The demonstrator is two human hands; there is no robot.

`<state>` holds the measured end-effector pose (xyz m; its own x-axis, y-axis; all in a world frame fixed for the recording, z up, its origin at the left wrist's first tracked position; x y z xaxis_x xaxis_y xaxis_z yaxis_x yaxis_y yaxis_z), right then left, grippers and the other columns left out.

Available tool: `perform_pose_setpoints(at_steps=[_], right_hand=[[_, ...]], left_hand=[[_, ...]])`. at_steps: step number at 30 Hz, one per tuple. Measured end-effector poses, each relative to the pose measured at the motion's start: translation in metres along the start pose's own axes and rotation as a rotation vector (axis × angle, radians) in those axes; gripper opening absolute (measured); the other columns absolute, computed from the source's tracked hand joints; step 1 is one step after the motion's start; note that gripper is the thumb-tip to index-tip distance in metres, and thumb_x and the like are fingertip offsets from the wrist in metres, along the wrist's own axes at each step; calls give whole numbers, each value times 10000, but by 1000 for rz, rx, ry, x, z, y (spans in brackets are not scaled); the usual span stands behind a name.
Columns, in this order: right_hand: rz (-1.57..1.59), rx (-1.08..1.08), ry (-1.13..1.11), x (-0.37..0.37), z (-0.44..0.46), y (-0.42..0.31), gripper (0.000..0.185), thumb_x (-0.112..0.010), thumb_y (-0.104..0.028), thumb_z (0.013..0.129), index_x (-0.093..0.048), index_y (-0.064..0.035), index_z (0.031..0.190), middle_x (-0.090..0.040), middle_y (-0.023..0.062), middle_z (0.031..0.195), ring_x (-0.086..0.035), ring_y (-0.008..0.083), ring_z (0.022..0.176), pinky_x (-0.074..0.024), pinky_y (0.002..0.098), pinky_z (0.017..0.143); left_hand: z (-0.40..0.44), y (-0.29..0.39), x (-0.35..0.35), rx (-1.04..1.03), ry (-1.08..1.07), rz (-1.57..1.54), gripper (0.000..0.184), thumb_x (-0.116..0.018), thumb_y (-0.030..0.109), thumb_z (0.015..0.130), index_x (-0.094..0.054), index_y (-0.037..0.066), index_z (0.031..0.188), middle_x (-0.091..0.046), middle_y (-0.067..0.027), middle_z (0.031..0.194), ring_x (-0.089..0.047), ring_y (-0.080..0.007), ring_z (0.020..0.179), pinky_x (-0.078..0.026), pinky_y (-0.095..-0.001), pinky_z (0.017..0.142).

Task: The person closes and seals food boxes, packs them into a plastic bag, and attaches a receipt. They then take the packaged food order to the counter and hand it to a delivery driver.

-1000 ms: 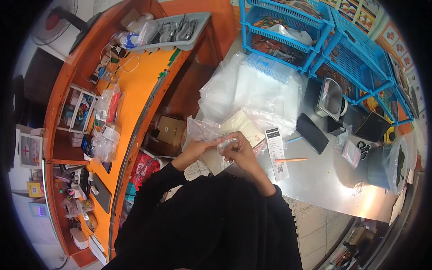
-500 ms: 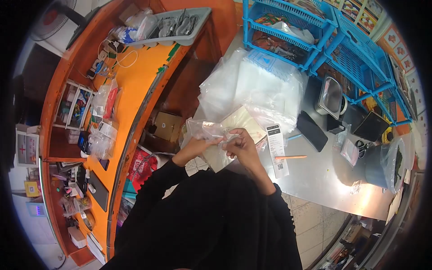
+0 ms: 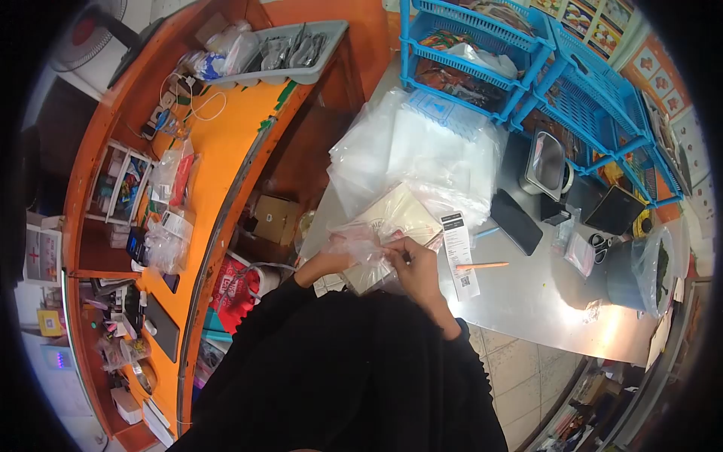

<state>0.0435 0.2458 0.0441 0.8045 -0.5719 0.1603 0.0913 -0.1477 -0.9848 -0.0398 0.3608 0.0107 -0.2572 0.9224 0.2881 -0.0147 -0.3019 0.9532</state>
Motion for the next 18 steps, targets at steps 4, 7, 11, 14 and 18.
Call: perform_pose_setpoints(at_steps=[4,7,11,14,18], right_hand=[[-346,326,167,7,2,-17,97,-541,48,721,-551,19,813,-533,112,782,-536,224,683,-432,273,581],[-486,449,362,26,6,-17,89,-530,51,724,-549,6,797,-514,99,747,-521,224,690,-424,269,590],[-347,247,768,99,3,29,31,-532,0,743,-537,-4,773,-527,118,738,-491,269,617,-413,322,579],[-559,-65,652,145,-7,71,163,-556,-85,748,-512,-17,889,-543,157,745,-542,294,656,-426,356,564],[-878,-304,537,146,-43,122,347,-563,-126,722,-454,-44,1042,-539,202,873,-565,349,744,-434,419,574]], left_hand=[[-4,-4,1,-6,115,-302,181,-637,120,690,-585,49,848,-574,-20,820,-526,-119,766,-424,-259,700],[-6,-15,-5,7,135,-252,187,-657,99,652,-584,60,820,-575,-15,813,-531,-137,768,-418,-264,723],[-15,-55,-9,-148,29,-147,542,-671,94,647,-421,-7,1117,-509,-79,1046,-498,-175,971,-399,-308,844],[-12,-38,-5,-103,-11,-125,490,-648,84,677,-424,-2,1104,-505,-70,1027,-503,-155,934,-404,-291,820],[0,0,5,-151,-77,26,393,-615,44,683,-470,8,1046,-514,-53,998,-507,-133,909,-410,-253,785]])
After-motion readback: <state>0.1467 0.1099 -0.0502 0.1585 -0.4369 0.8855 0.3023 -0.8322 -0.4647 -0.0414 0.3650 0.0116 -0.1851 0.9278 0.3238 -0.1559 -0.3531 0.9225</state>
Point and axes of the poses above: each hand's wrist, its own z-axis towards the middle knuckle, its own x-axis out of the back of the hand, y = z × x, the point moved 6 cm from there along z, towards the middle knuckle
